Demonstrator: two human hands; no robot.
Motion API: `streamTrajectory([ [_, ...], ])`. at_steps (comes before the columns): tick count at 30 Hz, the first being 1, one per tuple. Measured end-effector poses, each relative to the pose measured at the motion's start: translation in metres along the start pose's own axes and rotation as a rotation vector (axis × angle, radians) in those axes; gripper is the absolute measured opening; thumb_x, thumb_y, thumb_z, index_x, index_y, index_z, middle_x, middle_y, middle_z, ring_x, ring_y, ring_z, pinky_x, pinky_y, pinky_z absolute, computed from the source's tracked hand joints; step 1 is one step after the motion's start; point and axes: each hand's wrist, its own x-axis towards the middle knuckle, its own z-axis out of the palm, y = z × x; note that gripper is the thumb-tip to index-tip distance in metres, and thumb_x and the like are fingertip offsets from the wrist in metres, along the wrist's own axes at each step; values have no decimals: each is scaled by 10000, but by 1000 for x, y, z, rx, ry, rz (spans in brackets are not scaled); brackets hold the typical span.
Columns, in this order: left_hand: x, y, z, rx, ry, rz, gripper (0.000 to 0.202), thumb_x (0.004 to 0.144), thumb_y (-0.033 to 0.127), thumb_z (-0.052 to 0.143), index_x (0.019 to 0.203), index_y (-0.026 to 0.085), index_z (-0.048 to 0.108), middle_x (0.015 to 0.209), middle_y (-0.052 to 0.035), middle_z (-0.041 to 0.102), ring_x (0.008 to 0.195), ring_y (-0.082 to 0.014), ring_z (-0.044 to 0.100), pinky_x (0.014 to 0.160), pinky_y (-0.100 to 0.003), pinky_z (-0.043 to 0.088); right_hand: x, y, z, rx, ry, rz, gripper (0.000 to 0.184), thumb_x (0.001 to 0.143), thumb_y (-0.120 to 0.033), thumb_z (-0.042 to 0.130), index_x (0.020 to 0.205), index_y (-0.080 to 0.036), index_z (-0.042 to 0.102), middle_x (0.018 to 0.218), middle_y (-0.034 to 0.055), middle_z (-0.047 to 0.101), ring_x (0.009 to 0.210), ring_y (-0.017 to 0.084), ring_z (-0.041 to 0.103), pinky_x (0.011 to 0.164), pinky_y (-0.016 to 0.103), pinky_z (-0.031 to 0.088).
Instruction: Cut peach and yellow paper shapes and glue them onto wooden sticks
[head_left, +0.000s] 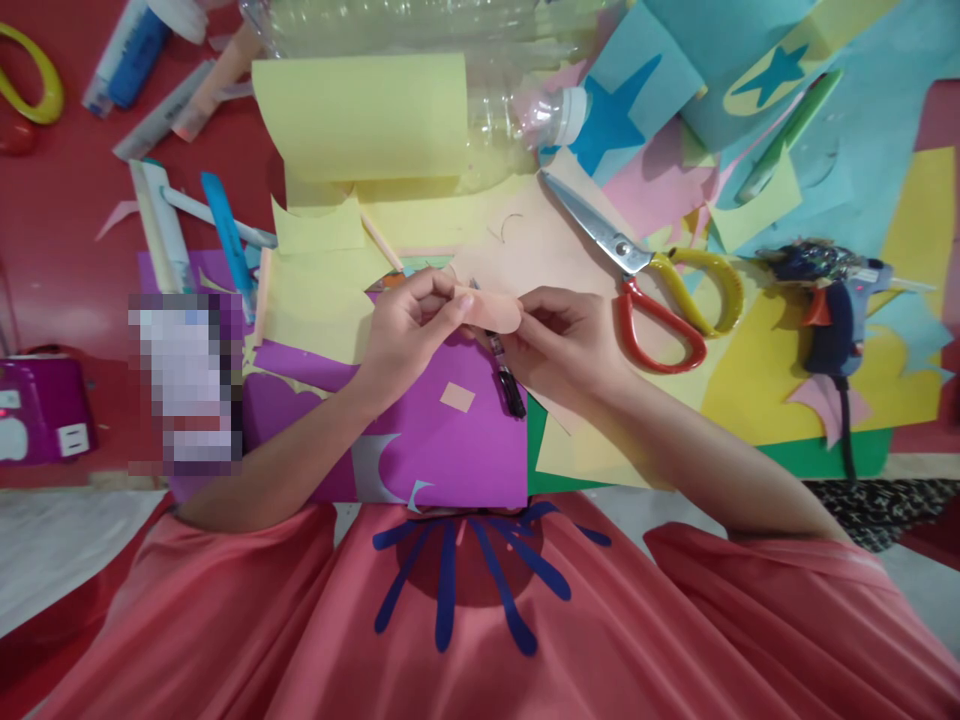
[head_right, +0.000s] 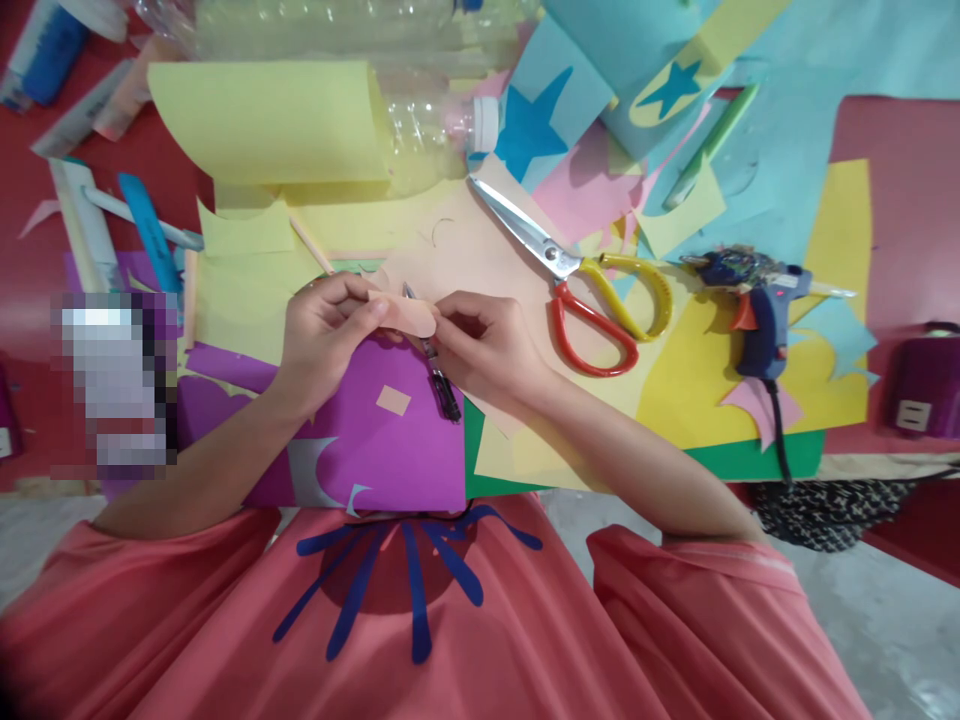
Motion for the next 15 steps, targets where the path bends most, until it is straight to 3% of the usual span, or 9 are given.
streamTrajectory([
  [6, 0, 1, 0, 6, 2, 16, 352, 804, 504, 675, 687, 203, 533, 589, 39, 611, 533, -88, 572, 519, -201, 467, 1, -7, -2, -55, -47, 2, 243, 839, -340, 650, 688, -149, 648, 611, -17, 607, 558, 73, 498, 516, 226, 361],
  [11, 0, 2, 0, 30, -39, 11, 338, 809, 485, 663, 689, 201, 523, 581, 43, 551, 533, -83, 525, 501, -202, 416, 1, -6, -5, -1, -134, -76, 415, 893, -516, 544, 679, -164, 593, 600, -19, 540, 567, 88, 471, 526, 246, 353],
  [15, -1, 3, 2, 40, -61, 18, 332, 813, 479, 647, 686, 203, 514, 583, 46, 512, 527, -79, 487, 502, -207, 397, 1, -4, -4, -153, -132, -72, 328, 891, -440, 568, 710, -168, 587, 593, -29, 538, 529, 76, 434, 487, 228, 322],
])
